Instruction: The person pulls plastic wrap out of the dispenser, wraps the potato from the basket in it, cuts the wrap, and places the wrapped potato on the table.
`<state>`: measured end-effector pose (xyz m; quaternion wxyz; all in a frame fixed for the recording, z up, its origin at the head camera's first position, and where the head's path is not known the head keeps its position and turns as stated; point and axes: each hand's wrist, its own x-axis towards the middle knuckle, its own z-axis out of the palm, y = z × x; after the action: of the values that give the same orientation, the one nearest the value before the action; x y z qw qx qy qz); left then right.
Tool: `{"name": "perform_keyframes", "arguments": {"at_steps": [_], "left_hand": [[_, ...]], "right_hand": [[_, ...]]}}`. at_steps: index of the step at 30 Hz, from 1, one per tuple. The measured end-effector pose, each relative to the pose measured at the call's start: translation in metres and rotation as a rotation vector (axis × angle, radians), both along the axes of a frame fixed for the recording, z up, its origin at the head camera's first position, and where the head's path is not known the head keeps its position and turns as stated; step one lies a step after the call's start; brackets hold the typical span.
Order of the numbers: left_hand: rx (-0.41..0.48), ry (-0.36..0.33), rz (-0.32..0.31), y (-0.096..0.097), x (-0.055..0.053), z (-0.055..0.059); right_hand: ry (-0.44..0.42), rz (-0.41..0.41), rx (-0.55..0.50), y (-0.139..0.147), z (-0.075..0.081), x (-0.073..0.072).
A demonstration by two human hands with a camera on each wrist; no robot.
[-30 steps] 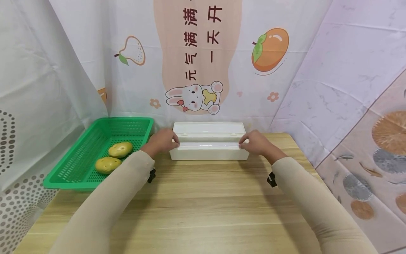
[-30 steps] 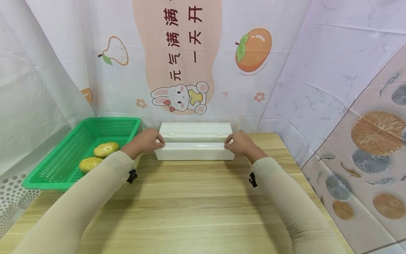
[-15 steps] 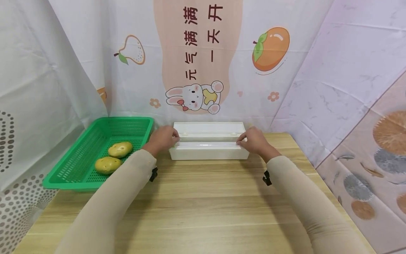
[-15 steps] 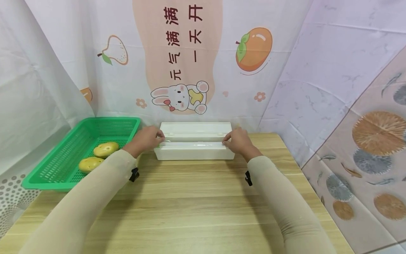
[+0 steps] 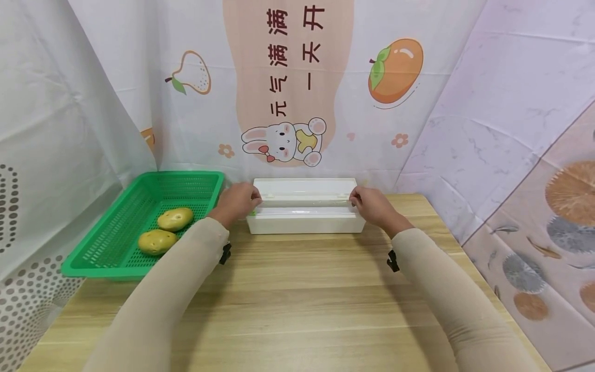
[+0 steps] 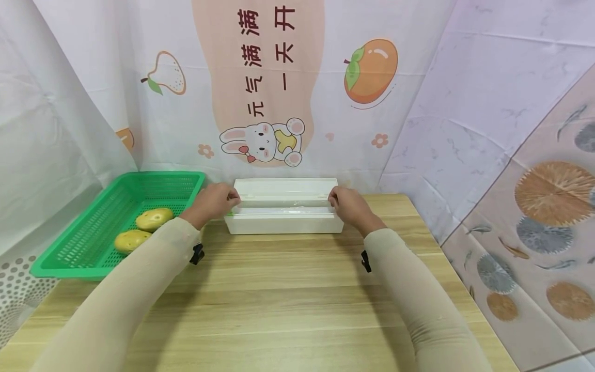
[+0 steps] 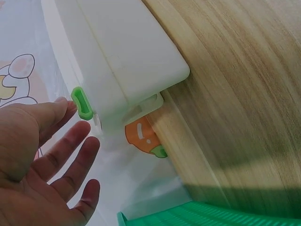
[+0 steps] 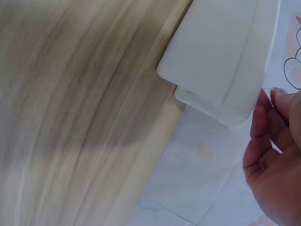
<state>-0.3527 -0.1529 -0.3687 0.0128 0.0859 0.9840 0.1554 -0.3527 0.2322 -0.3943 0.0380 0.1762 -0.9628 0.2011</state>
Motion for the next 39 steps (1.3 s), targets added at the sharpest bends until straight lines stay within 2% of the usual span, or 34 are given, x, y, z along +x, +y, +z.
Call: {"name": "perform_keyframes", "arguments": {"at_steps": [11, 16, 21, 26, 34, 39], "left_hand": [[0.020, 0.008, -0.002, -0.0011, -0.0024, -0.0032], [0.040, -0.008, 0.008, -0.0028, -0.0022, -0.0027], [0.068, -0.031, 0.017, -0.0037, -0.0008, -0.0013], [0.088, -0.038, 0.020, -0.0047, -0.0033, -0.0022], [0.075, -0.059, 0.006, -0.0047, -0.0065, -0.0008], [0.054, -0.032, -0.004, -0.0053, -0.0065, -0.0004]], "right_hand": [[0.017, 0.015, -0.042, 0.0014, -0.0056, -0.0021], [-0.018, 0.019, -0.118, -0.0016, -0.0070, -0.0051], [-0.048, 0.036, -0.174, -0.0041, -0.0012, -0.0079], [-0.054, 0.051, -0.142, -0.0022, 0.0009, -0.0090], [0.057, 0.013, -0.062, -0.0003, -0.0001, -0.0056], [0.064, 0.001, -0.059, 0.0045, 0.0002, -0.0035]]}}
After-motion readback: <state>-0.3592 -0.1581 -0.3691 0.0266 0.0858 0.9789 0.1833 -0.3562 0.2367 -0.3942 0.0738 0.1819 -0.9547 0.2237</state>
